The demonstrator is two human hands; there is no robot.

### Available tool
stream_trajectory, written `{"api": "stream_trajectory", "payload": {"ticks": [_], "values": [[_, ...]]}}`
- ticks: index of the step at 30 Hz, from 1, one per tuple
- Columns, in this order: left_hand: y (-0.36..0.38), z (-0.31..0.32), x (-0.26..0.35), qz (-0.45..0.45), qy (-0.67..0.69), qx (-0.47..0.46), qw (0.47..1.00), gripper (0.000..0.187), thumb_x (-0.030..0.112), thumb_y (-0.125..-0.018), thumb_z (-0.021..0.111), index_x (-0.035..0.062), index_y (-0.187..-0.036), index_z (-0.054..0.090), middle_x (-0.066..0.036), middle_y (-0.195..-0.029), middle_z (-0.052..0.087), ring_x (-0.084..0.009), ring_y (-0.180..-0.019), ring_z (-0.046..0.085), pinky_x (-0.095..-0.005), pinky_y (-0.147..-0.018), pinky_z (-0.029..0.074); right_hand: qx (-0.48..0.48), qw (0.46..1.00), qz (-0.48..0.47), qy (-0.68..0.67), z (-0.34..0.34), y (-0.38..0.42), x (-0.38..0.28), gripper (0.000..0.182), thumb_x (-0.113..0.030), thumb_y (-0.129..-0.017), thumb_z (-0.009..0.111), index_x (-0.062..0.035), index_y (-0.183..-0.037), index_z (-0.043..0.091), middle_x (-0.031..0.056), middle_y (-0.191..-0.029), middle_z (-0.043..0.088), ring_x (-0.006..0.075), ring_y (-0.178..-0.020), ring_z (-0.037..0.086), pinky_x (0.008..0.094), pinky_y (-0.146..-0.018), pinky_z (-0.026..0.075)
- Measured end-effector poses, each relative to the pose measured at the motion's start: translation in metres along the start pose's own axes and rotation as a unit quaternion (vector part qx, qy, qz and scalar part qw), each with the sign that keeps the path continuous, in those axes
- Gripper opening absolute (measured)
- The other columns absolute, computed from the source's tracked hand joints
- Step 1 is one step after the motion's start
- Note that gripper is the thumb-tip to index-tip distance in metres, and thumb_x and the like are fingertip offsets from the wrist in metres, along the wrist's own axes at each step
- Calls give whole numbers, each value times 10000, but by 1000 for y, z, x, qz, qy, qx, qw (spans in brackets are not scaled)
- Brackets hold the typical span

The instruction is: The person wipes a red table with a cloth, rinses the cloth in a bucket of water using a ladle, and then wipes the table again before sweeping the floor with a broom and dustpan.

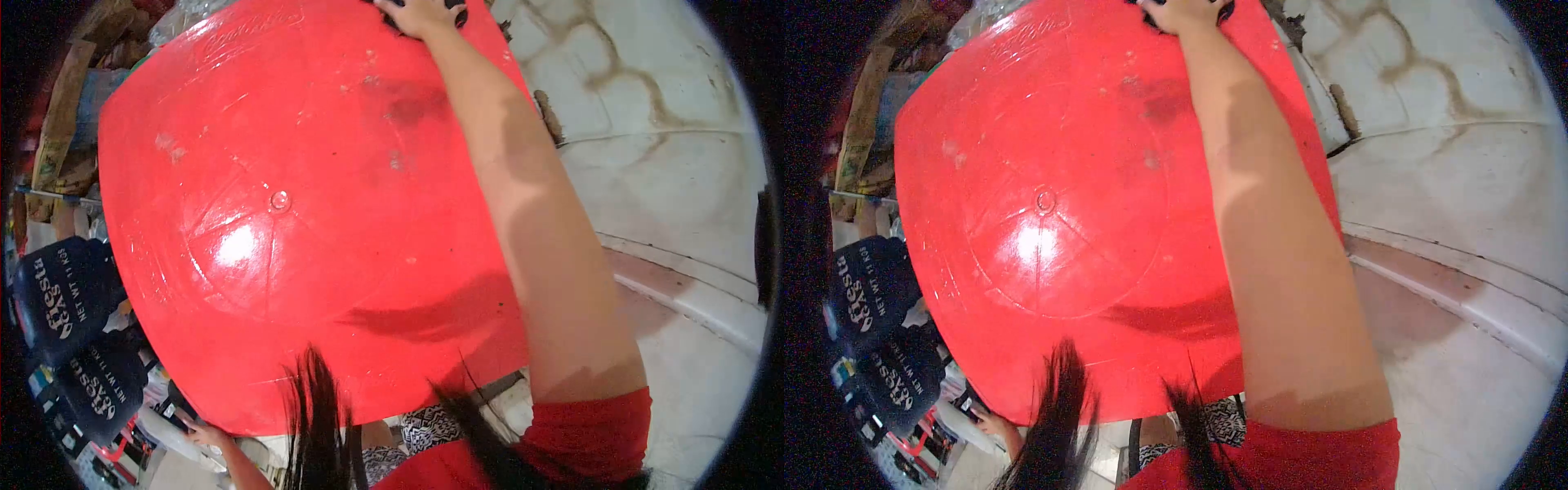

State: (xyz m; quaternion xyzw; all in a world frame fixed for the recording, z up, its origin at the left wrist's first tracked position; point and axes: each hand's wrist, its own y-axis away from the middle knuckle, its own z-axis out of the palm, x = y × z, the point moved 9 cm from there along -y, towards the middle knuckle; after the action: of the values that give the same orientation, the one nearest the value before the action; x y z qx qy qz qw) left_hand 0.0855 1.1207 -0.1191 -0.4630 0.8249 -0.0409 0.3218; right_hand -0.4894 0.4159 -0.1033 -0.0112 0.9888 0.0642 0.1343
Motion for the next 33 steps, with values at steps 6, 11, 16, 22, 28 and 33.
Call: {"api": "stream_trajectory", "payload": {"ticks": [6, 11, 16, 22, 28, 33], "values": [[12, -42, 2, -312, 301, -49, 900, 587, 474, -771, 352, 48, -1168, 279, -237, -1106, 343, -382, -962, 371, -437, -771, 338, 49, 999, 7, 14, 7, 0, 23, 495, -492, -781, 229, -300, -1230, 147, 63, -1307, 34, 275, -1194, 59, 538, -910, 61], [3, -29, -3, -249, 312, -30, 916, 668, 534, -738, 348, 13, -1153, 286, -242, -1117, 331, -384, -1015, 331, -426, -807, 308, 173, 982, 64, 33, 11, 36, 85, 540, -535, -726, 293, -316, -1212, 205, 91, -1291, 131, 306, -1181, 109, 578, -876, 78], [1, -59, 15, -234, 352, -21, 906, 585, 455, -774, 368, 13, -1151, 298, -187, -1136, 348, -369, -987, 350, -414, -816, 307, 174, 972, 152, 36, 11, 152, 121, 485, -449, -760, 307, -284, -1210, 232, 103, -1282, 158, 283, -1173, 154, 566, -873, 123], [2, -58, 20, -201, 388, -25, 899, 557, 462, -779, 347, 47, -1149, 316, -244, -1049, 372, -338, -964, 380, -380, -787, 326, 167, 977, 90, 97, 21, 333, 89, 466, -336, -772, 385, -221, -1207, 262, 125, -1270, 174, 298, -1162, 169, 557, -875, 138], [3, -35, 22, -148, 475, -27, 867, 529, 432, -793, 342, 11, -1112, 362, -233, -1079, 379, -338, -944, 406, -377, -795, 331, 112, 981, 153, 41, 38, 503, 51, 519, -283, -691, 485, -248, -1180, 315, 99, -1272, 164, 289, -1163, 158, 528, -898, 121], [10, -27, 43, -223, 743, -176, 607, 631, 510, -771, 319, -57, -1025, 427, -144, -967, 470, -207, -827, 451, -283, -744, 347, 275, 913, 282, -103, 53, 575, 44, 474, -159, -636, 446, -243, -1102, 429, 140, -1262, 159, 297, -1158, 115, 490, -896, 98]]}}
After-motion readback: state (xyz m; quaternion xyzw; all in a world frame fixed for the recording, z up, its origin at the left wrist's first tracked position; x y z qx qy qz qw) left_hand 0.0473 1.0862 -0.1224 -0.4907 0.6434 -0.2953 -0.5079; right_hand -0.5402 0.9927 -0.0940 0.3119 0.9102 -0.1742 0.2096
